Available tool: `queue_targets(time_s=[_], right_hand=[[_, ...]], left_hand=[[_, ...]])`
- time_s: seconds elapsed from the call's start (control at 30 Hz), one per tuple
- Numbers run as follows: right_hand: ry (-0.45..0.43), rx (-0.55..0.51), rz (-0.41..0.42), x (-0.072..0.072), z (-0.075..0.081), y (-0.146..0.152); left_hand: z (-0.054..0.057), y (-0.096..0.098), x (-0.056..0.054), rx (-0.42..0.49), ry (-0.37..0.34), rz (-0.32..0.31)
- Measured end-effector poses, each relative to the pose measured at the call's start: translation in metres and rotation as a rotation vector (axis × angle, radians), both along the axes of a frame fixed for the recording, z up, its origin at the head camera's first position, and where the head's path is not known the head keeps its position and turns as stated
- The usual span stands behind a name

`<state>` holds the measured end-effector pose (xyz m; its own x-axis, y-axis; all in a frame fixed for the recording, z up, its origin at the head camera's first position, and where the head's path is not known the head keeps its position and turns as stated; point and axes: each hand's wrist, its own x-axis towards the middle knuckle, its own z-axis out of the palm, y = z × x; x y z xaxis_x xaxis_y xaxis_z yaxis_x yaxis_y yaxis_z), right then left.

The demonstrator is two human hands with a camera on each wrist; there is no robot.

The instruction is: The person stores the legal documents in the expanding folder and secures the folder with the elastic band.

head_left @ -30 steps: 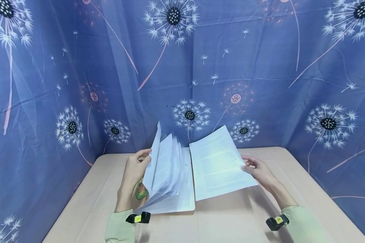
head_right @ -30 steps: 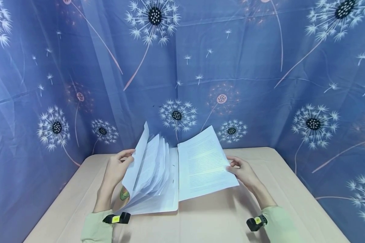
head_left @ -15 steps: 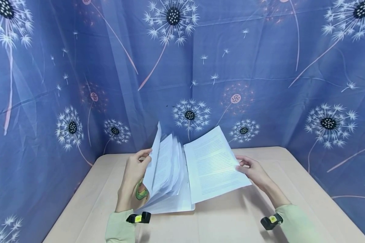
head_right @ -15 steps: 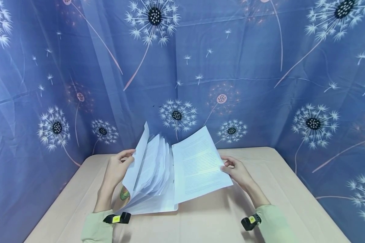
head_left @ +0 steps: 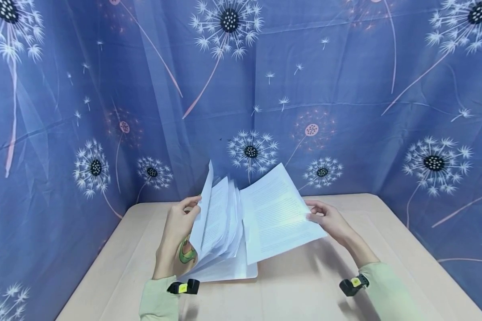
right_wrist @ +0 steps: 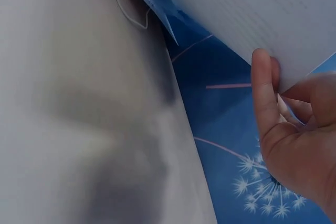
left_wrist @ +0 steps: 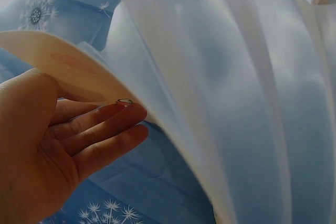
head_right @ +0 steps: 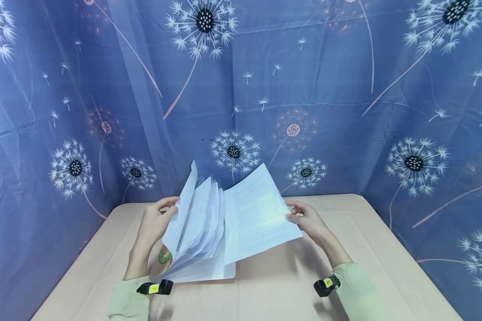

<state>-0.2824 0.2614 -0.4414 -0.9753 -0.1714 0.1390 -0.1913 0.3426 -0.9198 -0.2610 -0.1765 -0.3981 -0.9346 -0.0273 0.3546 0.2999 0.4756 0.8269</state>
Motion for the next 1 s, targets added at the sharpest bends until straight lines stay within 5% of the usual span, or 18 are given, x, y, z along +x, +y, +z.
queue_targets(time_s=[1.0], right_hand=[[-0.029, -0.176, 0.001, -0.009, -0.007, -0.041]], left_hand=[[-0.001, 0.001, -0.004, -0.022, 0.017, 0.044]])
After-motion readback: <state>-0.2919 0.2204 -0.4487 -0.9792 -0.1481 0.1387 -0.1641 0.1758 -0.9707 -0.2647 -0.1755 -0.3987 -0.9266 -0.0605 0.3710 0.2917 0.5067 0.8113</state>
